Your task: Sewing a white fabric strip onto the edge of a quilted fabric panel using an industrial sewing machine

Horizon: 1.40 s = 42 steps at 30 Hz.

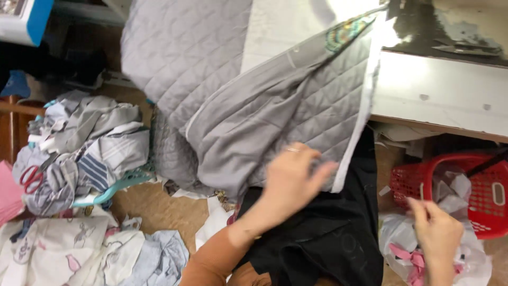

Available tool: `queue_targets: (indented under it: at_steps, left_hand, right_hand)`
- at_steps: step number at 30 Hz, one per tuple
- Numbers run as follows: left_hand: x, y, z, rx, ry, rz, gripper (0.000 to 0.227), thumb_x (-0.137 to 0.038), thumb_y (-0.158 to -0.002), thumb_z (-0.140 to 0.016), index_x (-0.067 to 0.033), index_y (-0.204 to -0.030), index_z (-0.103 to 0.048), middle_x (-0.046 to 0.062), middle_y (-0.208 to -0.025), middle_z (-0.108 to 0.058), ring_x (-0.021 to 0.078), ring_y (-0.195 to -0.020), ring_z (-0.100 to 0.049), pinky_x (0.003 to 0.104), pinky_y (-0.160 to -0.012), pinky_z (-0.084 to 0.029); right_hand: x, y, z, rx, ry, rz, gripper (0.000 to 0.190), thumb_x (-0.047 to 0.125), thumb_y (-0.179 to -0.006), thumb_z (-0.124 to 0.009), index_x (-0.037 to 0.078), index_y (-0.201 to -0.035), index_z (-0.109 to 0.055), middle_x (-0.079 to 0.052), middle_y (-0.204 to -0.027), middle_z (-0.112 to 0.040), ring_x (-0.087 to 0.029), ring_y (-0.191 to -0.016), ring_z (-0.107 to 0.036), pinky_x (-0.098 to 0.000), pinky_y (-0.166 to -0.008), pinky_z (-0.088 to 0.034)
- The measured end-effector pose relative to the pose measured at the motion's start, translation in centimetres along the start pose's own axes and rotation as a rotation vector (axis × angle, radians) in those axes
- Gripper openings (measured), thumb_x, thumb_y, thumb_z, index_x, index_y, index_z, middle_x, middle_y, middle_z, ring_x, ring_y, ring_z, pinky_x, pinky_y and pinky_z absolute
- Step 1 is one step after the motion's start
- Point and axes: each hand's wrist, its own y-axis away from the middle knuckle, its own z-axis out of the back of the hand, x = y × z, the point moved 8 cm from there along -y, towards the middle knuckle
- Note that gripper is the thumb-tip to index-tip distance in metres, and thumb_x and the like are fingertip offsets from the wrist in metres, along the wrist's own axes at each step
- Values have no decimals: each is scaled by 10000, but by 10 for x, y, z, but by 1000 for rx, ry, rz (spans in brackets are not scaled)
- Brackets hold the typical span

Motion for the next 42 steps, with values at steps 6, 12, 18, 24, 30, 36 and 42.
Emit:
queue_targets:
  at_steps: [6, 12, 18, 24, 30, 36, 42]
  left_hand:
    - [20, 42, -96, 378, -309, 31, 280, -274, -974, -623, -89, -787, -527, 118, -853, -586, 374, -645, -632, 534, -434, -447]
    - [11, 104, -81, 737, 934, 822, 259, -238, -1073, -554, -26, -1053, -702, 105, -810, -752, 88, -616, -598, 188, -636, -499]
    - [-42, 123, -55, 916, 1257, 1013, 412, -284, -1108, -528, 78, -1290, -603, 256, -1149, -716, 320, -1009, -740, 329, -777, -637]
    - [-50, 118, -53, 1237, 1120, 884, 254, -315, -1152, -549, -118, -1141, -710, -144, -831, -584, -73, -735, -450, 100, -650, -299]
    - [-35, 113, -57, 1255, 925, 851, 265, -344, -1149, -512, -165, -1115, -704, -155, -667, -408, -28, -602, -306, 181, -556, -191]
    - [39, -6, 9, 968, -7, 3, 252, -160, -991, -494, -219, -1101, -713, 20, -975, -733, 227, -811, -724, 377, -747, -527]
    - [152, -87, 117, 232, -471, 358, 475, -447, -782, -854, -151, -1120, -700, 44, -941, -642, 220, -859, -602, 392, -814, -455]
  right_hand:
    - [136, 6, 67, -364, -626, 585, 330, 75, -909, -782, 10, -1207, -655, -210, -1373, -618, -342, -1289, -586, -431, -1149, -447]
    - [214, -24, 15, -417, -664, 1048, 387, -62, -966, -485, 89, -1257, -690, -238, -1151, -708, -394, -950, -708, -461, -807, -553]
    - [233, 52, 77, -622, -606, 1285, 287, 50, -1021, -591, 163, -1235, -746, 74, -611, -281, -147, -477, -367, -377, -466, -350]
    - [218, 86, 116, -623, -711, 1287, 297, 180, -1053, -466, 65, -1089, -739, -11, -952, -694, -154, -718, -666, -312, -637, -495]
    - [212, 88, 117, -818, -736, 1114, 204, 196, -1003, -588, 150, -1020, -786, -1, -1091, -733, -197, -1012, -649, -334, -891, -620]
    - [225, 84, 134, -704, -847, 1191, 110, 97, -918, -694, 4, -964, -730, -125, -992, -751, -277, -901, -759, -370, -832, -683]
    - [237, 89, 156, -738, -825, 1265, 123, 66, -922, -655, -26, -895, -731, -160, -935, -749, -281, -851, -766, -371, -762, -694]
